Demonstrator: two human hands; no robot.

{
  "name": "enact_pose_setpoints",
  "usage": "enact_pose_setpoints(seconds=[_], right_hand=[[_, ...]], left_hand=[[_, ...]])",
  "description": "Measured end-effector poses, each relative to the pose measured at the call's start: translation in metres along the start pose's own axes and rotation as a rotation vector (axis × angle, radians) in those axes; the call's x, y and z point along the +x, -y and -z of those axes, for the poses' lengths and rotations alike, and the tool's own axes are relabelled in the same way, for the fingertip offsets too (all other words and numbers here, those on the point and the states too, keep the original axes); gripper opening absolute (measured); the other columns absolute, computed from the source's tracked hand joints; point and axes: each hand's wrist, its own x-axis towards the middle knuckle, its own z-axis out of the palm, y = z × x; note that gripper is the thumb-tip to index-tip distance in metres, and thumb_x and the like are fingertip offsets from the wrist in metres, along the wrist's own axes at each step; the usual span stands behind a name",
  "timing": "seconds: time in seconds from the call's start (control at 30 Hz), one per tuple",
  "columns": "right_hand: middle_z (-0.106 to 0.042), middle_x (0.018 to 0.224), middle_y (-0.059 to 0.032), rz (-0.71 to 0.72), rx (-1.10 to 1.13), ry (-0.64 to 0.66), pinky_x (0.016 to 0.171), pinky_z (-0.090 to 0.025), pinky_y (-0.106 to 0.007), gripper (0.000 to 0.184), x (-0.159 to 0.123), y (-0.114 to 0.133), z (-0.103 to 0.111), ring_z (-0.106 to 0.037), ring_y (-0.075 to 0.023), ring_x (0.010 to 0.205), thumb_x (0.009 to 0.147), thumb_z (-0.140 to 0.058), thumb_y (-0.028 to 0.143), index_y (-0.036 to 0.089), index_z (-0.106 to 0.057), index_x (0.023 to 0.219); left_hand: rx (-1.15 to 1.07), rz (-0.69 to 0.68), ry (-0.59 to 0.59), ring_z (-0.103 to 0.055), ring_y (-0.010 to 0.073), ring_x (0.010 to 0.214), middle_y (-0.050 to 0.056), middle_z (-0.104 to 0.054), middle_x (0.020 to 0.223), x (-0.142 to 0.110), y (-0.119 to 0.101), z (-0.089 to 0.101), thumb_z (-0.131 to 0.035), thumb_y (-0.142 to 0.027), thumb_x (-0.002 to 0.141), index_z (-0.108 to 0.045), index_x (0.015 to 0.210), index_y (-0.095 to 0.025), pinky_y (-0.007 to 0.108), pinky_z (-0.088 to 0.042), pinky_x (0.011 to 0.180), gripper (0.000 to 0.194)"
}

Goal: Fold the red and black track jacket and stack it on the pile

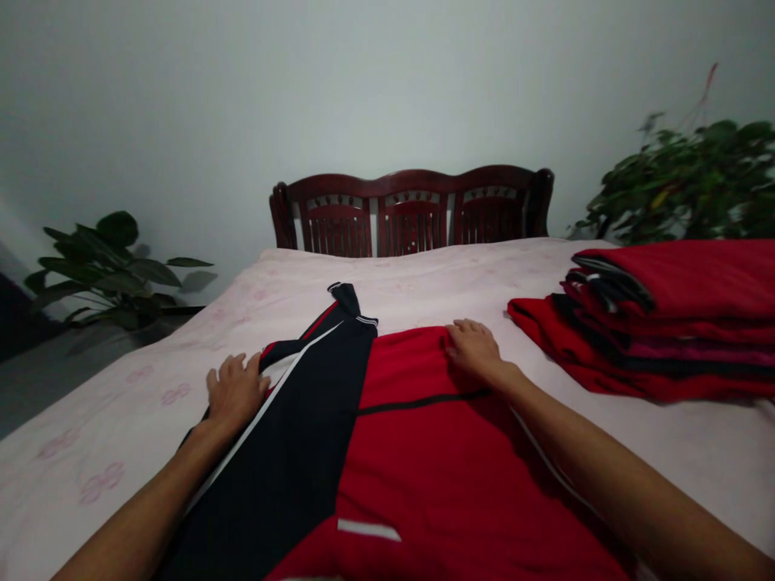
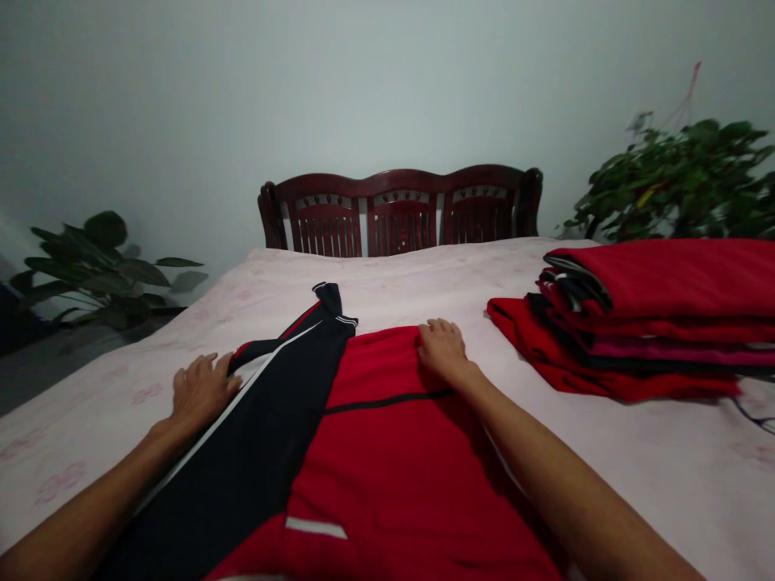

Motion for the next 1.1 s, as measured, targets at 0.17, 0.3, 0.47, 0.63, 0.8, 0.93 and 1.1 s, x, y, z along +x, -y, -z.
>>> enact_pose_setpoints(seconds=[0.17, 0.3, 0.47, 0.63, 0.8, 0.93, 1.1], right_hand=[[-0.041, 0.154, -0.0134, 0.331, 0.231, 0.033, 0.119, -0.022, -0.051, 0.056, -0.102, 0.043, 0.024, -0.031, -0.0310, 0.144, 0.096, -0.045, 0.040, 0.017, -0.045, 0.147], [-0.034, 0.159, -0.0092, 0.505, 0.367, 0.168, 0.117, -0.027, -0.053, 0.060, -0.194, 0.051, 0.017, -0.029, -0.0311, 0.146, 0.096, -0.047, 0.046, 0.028, -0.037, 0.152], [-0.023, 0.163, -0.0025, 0.530, 0.446, 0.200, 0.119, -0.023, -0.054, 0.056, -0.249, 0.031, 0.010, -0.025, -0.0281, 0.148, 0.100, -0.041, 0.037, 0.039, -0.027, 0.154], [-0.046, 0.152, -0.0084, 0.454, 0.546, 0.263, 0.117, -0.030, -0.052, 0.049, -0.242, 0.031, 0.038, -0.037, -0.0291, 0.143, 0.098, -0.042, 0.044, 0.029, -0.051, 0.144], [-0.067, 0.125, -0.0113, 0.394, 0.695, 0.203, 0.103, -0.047, -0.041, 0.037, -0.206, 0.059, 0.057, -0.061, -0.0234, 0.116, 0.095, -0.045, 0.028, 0.020, -0.066, 0.124], [-0.059, 0.136, -0.0130, 0.385, 0.728, 0.066, 0.105, -0.045, -0.043, 0.049, -0.162, 0.086, 0.057, -0.056, -0.0229, 0.123, 0.089, -0.044, 0.015, 0.019, -0.054, 0.137], [-0.030, 0.159, -0.0129, 0.686, 0.525, -0.134, 0.118, -0.025, -0.048, 0.078, -0.114, 0.132, 0.077, -0.026, -0.0259, 0.146, 0.077, -0.049, 0.006, 0.020, -0.034, 0.152]], left_hand=[[-0.243, -0.262, 0.020, -0.040, 0.0288, 0.139, 0.017, -0.045, 0.148, -0.056, 0.024, 0.003, -0.031, -0.049, 0.097, -0.043, 0.145, -0.012, 0.044, -0.033, 0.114, 0.061], [-0.299, -0.396, 0.085, -0.040, 0.0296, 0.141, 0.013, -0.040, 0.154, -0.127, 0.039, -0.008, -0.038, -0.052, 0.096, -0.040, 0.149, -0.022, 0.047, -0.036, 0.114, 0.061], [-0.337, -0.461, 0.045, -0.038, 0.0302, 0.143, 0.009, -0.038, 0.157, -0.180, 0.054, -0.004, -0.046, -0.047, 0.095, -0.042, 0.148, -0.032, 0.051, -0.034, 0.115, 0.055], [-0.527, -0.217, 0.188, -0.048, 0.0285, 0.135, 0.012, -0.052, 0.146, -0.153, 0.044, 0.022, -0.051, -0.042, 0.089, -0.045, 0.145, -0.020, 0.045, -0.036, 0.113, 0.061], [-0.757, 0.015, 0.339, -0.061, 0.0325, 0.116, 0.017, -0.064, 0.127, -0.120, 0.010, 0.061, -0.059, -0.033, 0.078, -0.056, 0.129, -0.010, 0.041, -0.046, 0.098, 0.057], [-1.051, -0.280, 0.643, -0.065, 0.0207, 0.081, 0.004, -0.071, 0.097, -0.134, -0.007, 0.099, -0.054, -0.033, 0.081, -0.063, 0.107, -0.017, 0.029, -0.049, 0.070, 0.032], [-0.943, -0.861, 0.860, -0.041, 0.0099, 0.058, -0.006, -0.046, 0.062, -0.184, -0.007, 0.132, -0.055, -0.015, 0.069, -0.048, 0.064, -0.019, 0.023, -0.032, 0.056, 0.009]])
